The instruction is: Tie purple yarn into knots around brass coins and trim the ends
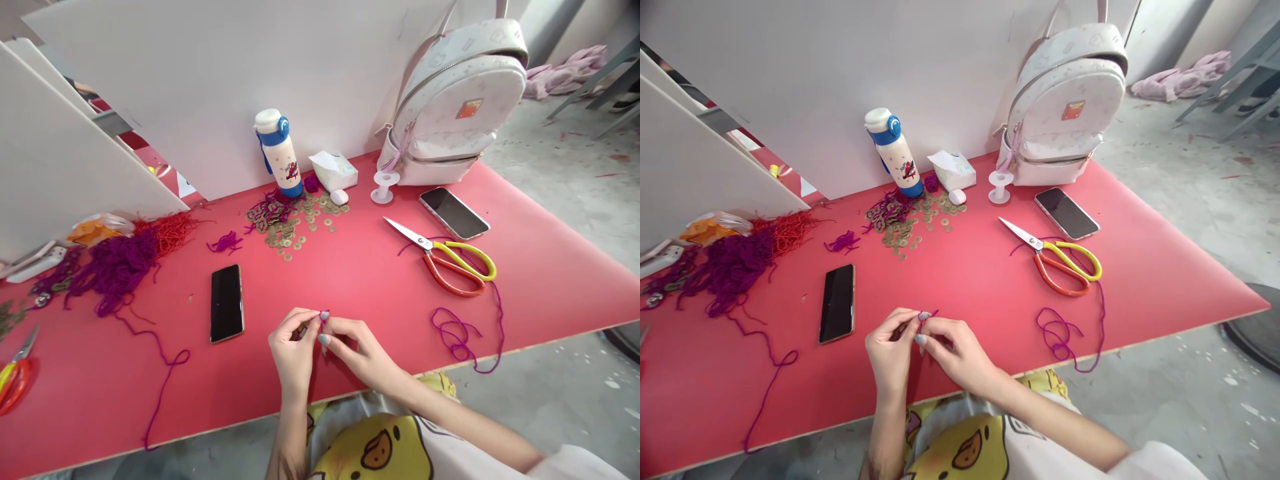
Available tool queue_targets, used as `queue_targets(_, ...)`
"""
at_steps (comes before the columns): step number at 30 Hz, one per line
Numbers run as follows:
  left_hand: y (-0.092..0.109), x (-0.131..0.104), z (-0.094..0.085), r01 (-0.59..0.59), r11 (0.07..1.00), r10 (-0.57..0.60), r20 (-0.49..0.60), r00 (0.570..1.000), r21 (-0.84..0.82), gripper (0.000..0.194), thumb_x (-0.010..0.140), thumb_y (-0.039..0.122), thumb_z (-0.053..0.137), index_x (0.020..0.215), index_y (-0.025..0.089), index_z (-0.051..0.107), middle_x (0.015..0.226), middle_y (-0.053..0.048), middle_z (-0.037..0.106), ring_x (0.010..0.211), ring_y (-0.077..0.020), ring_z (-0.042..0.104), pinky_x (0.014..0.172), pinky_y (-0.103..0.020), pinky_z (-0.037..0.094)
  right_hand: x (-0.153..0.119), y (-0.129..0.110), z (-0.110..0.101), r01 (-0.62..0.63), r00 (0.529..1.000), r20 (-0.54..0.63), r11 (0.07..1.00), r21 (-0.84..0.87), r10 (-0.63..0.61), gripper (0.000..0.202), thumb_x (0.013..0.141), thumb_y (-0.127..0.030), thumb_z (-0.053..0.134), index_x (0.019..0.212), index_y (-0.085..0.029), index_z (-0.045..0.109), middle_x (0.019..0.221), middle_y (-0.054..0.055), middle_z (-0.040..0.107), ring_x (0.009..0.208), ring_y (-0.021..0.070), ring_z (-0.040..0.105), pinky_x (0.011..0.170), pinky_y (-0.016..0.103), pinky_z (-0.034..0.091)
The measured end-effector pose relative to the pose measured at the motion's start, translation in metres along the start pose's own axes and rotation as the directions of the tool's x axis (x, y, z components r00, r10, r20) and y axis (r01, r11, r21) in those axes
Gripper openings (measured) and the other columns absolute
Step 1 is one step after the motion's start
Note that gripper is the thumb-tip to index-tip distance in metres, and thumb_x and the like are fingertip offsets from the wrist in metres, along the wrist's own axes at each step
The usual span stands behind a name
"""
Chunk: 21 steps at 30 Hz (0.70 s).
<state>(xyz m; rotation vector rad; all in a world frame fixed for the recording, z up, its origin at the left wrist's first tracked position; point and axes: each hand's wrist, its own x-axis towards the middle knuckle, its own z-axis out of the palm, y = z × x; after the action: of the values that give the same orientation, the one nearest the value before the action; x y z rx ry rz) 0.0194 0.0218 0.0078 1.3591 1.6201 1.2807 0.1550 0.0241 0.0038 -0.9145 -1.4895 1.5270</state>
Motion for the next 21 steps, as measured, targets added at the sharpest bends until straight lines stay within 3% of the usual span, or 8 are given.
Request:
queue_targets(3,0.003,-0.001,0.001,-0.099,0.986,0.098,0.010,0.995,0.137,0.013,0.086,0.023,0.068,0.074,0.017,0.072,0.072,-0.001,0.069,0.064,-0.0134,0.061,0.062,-0.022,0.047,-0.002,-0.003,-0.009,0.105,0.994,0.019,0.964,-0.244,-0.104,0.021,0.096,-0.022,0.046,0.076,-0.020,0.050,0.071,0.000,0.051,0.065,0.0145,0.045,0.064,0.027,0.037)
queue_targets(6,0.006,-0.001,0.003,-0.120,0.974,0.105,0.089,0.991,0.192,0.013,0.087,0.019,0.064,0.077,0.017,0.072,0.075,-0.002,0.070,0.065,-0.0133,0.062,0.063,-0.022,0.048,0.000,-0.006,-0.023,0.135,0.990,0.013,0.928,-0.347,-0.140,0.020,0.096,-0.018,0.045,0.076,-0.020,0.050,0.072,0.000,0.051,0.063,0.0141,0.046,0.062,0.026,0.035)
queue_targets(14,0.011,0.004,0.002,0.034,0.993,-0.071,0.333,0.940,0.116,0.018,0.090,0.021,0.057,0.083,0.017,0.073,0.080,-0.004,0.071,0.072,-0.0157,0.065,0.065,-0.022,0.048,0.010,-0.011,-0.050,0.114,0.990,-0.021,0.888,-0.445,-0.138,0.023,0.097,-0.016,0.043,0.075,-0.020,0.048,0.073,0.000,0.051,0.065,0.0146,0.047,0.062,0.026,0.035)
queue_targets(21,0.015,0.005,0.004,0.056,0.993,-0.090,0.351,0.932,0.106,0.017,0.088,0.023,0.061,0.077,0.016,0.072,0.073,-0.003,0.066,0.064,-0.0135,0.059,0.059,-0.021,0.044,0.011,-0.010,-0.050,0.054,0.989,-0.096,0.888,-0.457,-0.109,0.024,0.098,-0.019,0.044,0.075,-0.020,0.052,0.072,0.001,0.055,0.065,0.0153,0.051,0.062,0.027,0.037)
